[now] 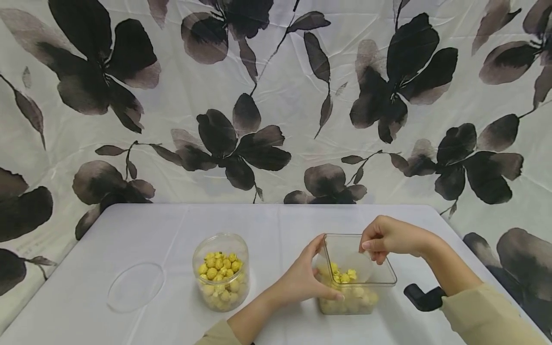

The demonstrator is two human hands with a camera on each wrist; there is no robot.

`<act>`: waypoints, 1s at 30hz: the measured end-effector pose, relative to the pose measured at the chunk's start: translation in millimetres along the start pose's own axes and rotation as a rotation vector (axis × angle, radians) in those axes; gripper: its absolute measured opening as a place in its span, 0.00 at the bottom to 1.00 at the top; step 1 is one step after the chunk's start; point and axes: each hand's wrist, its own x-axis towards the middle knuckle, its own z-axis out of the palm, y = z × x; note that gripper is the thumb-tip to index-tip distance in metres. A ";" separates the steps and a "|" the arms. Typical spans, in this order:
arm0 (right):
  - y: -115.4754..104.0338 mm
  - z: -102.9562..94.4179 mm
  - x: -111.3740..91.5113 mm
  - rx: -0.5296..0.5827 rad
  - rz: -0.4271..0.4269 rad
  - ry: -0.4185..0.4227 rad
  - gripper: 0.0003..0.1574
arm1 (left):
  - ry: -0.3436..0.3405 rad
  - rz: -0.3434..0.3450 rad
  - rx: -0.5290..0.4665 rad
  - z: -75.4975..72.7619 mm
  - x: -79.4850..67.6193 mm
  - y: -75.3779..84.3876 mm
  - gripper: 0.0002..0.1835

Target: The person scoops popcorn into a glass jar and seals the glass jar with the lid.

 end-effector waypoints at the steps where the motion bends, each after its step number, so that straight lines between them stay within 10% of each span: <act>1: -0.1 2.9 0.6 0.012 0.006 0.005 0.09 | 0.001 0.001 0.000 0.2 0.0 -0.2 0.61; 13: -9.1 25.0 0.1 0.016 0.112 0.170 0.08 | -0.004 -0.004 -0.003 0.8 -1.5 0.3 0.61; 24: -26.7 29.0 -4.9 -0.702 -0.141 0.359 0.15 | -0.009 0.003 0.004 0.2 -1.1 -0.4 0.61; 30: -20.7 33.7 4.0 -0.499 -0.073 0.245 0.17 | -0.008 0.005 0.007 -0.2 -1.1 -1.2 0.61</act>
